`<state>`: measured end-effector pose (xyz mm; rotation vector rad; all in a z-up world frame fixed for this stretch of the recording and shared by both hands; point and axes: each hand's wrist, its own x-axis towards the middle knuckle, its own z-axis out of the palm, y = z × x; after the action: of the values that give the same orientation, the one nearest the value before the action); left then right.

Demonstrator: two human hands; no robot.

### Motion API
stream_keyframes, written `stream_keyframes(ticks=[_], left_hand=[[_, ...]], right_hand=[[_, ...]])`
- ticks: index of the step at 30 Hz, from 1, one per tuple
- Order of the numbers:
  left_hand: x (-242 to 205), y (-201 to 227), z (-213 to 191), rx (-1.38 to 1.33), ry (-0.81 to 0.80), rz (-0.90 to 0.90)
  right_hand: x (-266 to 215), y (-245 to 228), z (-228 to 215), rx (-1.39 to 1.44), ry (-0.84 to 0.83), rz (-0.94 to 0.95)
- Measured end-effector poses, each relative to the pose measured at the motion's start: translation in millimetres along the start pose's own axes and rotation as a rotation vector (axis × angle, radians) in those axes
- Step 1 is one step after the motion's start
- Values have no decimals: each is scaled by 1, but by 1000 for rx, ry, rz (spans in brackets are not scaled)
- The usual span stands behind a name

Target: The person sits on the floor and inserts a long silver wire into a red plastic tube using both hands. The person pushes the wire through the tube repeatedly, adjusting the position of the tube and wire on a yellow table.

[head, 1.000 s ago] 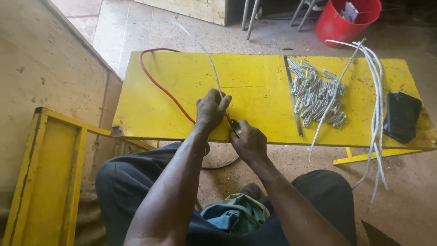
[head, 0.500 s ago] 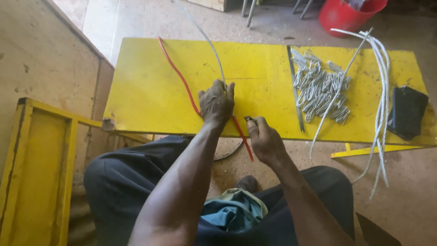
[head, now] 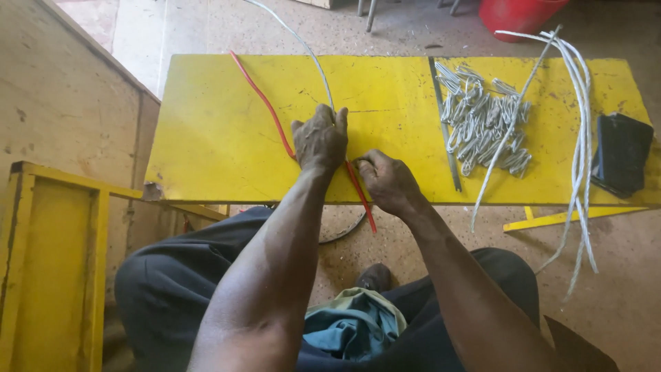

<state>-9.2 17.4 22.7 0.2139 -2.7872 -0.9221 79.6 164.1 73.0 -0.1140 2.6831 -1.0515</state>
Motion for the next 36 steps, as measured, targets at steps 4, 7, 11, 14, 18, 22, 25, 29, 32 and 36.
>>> stream_keyframes(ticks=[4,7,11,14,18,22,25,29,32,36], left_hand=[[7,-6,4,25,-42,-8],[19,-5,6,29,-36,14],[17,-2,-1,58,-25,18],[18,-1,-2,61,-28,23],[28,-5,2,79,-62,15],[30,-7,7,95,-49,11],[31,-3,4,108,-44,-10],[34,-1,6,139,-32,-26],[32,0,5,137,-40,-37],[33,1,3,198,-25,-36]], right_hand=[[5,3,1,29,-17,25],[12,1,-6,43,-51,41],[14,-8,-5,60,-40,47],[25,-1,-1,39,-26,24],[31,-5,-6,13,-62,16],[34,0,-4,-7,-68,26],[38,-1,-3,-36,-71,32],[45,-3,-9,-68,-108,49],[43,-14,-16,-83,-143,65],[45,-16,-14,-76,-161,52]])
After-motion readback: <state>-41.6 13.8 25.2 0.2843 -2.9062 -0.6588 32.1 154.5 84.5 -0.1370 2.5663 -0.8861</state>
